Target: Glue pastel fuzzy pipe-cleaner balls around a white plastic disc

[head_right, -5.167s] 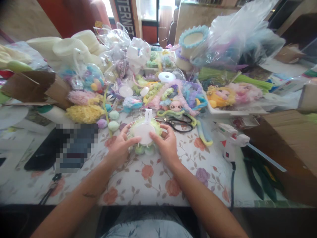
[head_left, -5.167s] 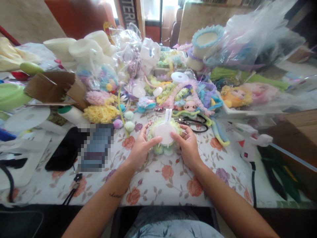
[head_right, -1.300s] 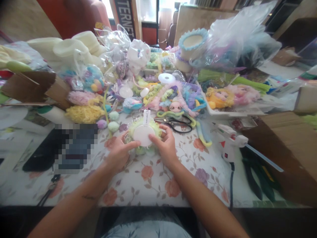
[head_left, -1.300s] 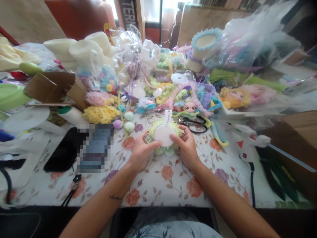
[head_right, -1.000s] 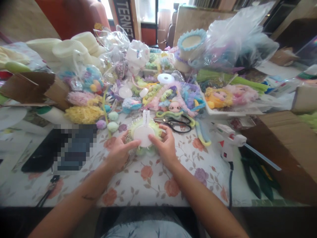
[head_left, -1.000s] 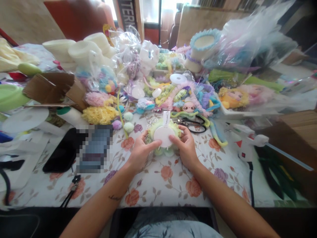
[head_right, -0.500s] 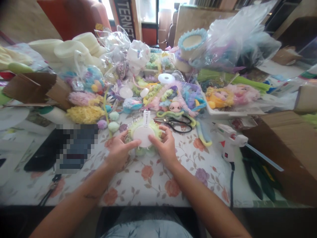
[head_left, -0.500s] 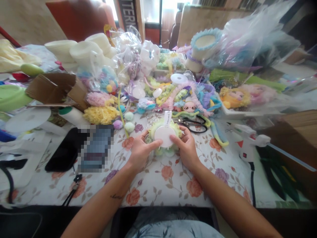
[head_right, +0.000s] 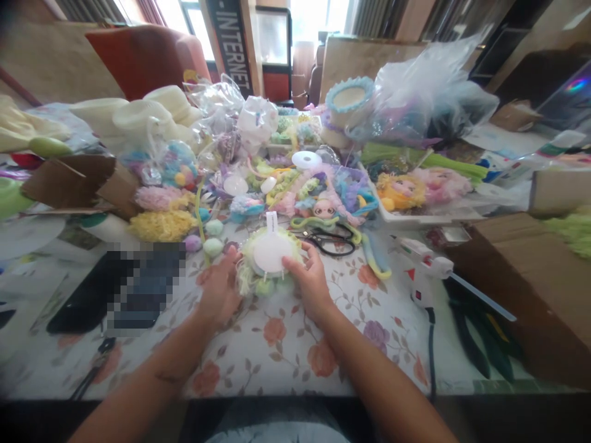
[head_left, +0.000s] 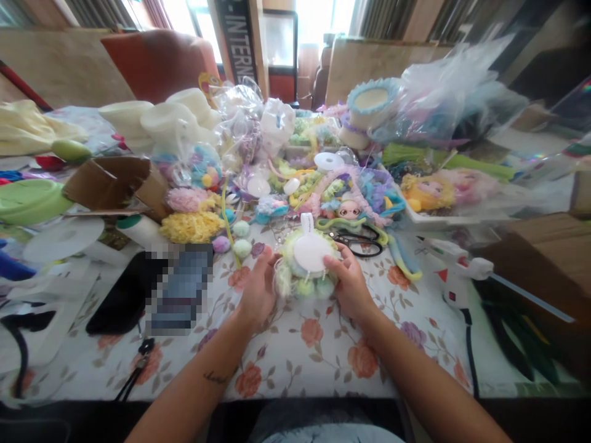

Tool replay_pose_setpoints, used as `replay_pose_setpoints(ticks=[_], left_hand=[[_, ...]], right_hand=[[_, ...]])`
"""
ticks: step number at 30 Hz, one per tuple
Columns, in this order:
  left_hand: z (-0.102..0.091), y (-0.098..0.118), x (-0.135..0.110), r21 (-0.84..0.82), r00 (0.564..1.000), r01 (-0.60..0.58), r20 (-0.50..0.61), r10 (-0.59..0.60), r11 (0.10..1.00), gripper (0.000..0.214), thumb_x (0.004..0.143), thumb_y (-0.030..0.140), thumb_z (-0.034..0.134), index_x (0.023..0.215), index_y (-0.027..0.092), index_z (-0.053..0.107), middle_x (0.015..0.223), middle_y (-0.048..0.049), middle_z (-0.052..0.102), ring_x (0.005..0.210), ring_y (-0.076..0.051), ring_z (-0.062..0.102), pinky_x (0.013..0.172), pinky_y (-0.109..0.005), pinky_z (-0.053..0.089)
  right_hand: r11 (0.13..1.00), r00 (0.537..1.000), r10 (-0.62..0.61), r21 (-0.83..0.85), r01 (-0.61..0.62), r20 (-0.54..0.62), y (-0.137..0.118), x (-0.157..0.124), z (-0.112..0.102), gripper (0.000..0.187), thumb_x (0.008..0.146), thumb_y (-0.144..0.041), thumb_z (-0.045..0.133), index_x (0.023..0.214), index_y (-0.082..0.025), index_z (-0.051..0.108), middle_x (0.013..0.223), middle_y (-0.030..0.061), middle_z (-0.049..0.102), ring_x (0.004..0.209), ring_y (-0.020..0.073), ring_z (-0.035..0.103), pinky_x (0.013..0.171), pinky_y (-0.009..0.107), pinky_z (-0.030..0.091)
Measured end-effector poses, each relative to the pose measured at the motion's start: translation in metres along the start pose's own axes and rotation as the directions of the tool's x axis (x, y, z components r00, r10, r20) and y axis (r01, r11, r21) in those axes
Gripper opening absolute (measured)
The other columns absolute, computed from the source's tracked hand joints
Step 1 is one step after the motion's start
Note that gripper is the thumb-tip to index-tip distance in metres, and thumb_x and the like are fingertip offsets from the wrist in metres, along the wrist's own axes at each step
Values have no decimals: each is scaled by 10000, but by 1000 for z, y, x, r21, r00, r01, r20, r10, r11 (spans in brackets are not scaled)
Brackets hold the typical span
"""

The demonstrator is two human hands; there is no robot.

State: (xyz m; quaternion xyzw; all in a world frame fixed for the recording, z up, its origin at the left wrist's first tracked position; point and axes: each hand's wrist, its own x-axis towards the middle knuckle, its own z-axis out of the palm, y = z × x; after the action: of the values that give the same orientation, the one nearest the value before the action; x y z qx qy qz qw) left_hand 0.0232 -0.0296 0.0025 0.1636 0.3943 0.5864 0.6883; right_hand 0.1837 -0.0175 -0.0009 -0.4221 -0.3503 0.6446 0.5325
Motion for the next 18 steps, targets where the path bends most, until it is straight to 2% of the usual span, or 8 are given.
replay_pose_setpoints(ticks=[2, 4, 7, 10, 12, 16, 18], left_hand=[[-1, 7, 1, -40, 999, 42, -4, -42, 998, 441, 772, 544, 693, 944, 138, 684, 834, -82, 758, 908, -277, 723, 764, -346, 587], [-4, 14, 3, -51, 996, 82, 38, -80, 995, 510, 790, 590, 639, 997, 126, 682, 857, -99, 757, 888, -287, 724, 747, -368, 587], [-10, 23, 4, 6, 983, 140, 121, -140, 990, 543, 796, 588, 631, 1077, 125, 668, 879, -103, 754, 822, -268, 724, 677, -345, 579], [-16, 24, 4, 95, 976, 134, 162, -148, 986, 478, 772, 501, 701, 1088, 143, 670, 885, -84, 752, 799, -242, 715, 637, -291, 552], [-19, 22, 3, 174, 972, 121, 180, -152, 977, 490, 738, 433, 749, 1124, 143, 667, 900, -81, 751, 826, -249, 708, 653, -288, 541], [-18, 19, -1, 361, 947, 124, 235, -219, 924, 695, 665, 249, 827, 1309, 187, 573, 970, -68, 749, 859, -236, 700, 717, -290, 531], [-15, 18, -3, 388, 950, 119, 223, -219, 914, 734, 641, 194, 843, 1320, 204, 565, 961, -54, 750, 850, -213, 697, 729, -276, 526]], right_hand=[[999, 999, -7, 42, 6, 31, -3, 1, -3, 498, 721, -363, 780, 1136, -241, 533, 913, 13, 730, 703, 172, 684, 611, 258, 537], [999, 997, 7, 47, -10, 80, -8, 2, -7, 517, 718, -345, 785, 1152, -246, 524, 869, 1, 726, 662, 160, 674, 595, 249, 527], [999, 982, 49, -26, -45, 183, -16, 3, -15, 570, 704, -345, 795, 1197, -252, 524, 863, 4, 719, 680, 169, 677, 597, 250, 517], [988, 960, 64, -150, -23, 274, -21, 3, -21, 595, 706, -354, 790, 1235, -256, 538, 960, 26, 709, 791, 194, 683, 664, 277, 525], [971, 950, 66, -238, 9, 304, -23, 2, -23, 597, 710, -362, 785, 1246, -252, 545, 965, 24, 697, 790, 183, 664, 671, 275, 512], [919, 959, 72, -392, 44, 274, -24, 3, -21, 603, 699, -393, 789, 1233, -233, 562, 836, -6, 669, 675, 142, 596, 612, 248, 461], [905, 970, 67, -423, 40, 236, -21, 4, -21, 578, 694, -415, 794, 1200, -228, 586, 831, -3, 671, 685, 149, 598, 618, 254, 462]])
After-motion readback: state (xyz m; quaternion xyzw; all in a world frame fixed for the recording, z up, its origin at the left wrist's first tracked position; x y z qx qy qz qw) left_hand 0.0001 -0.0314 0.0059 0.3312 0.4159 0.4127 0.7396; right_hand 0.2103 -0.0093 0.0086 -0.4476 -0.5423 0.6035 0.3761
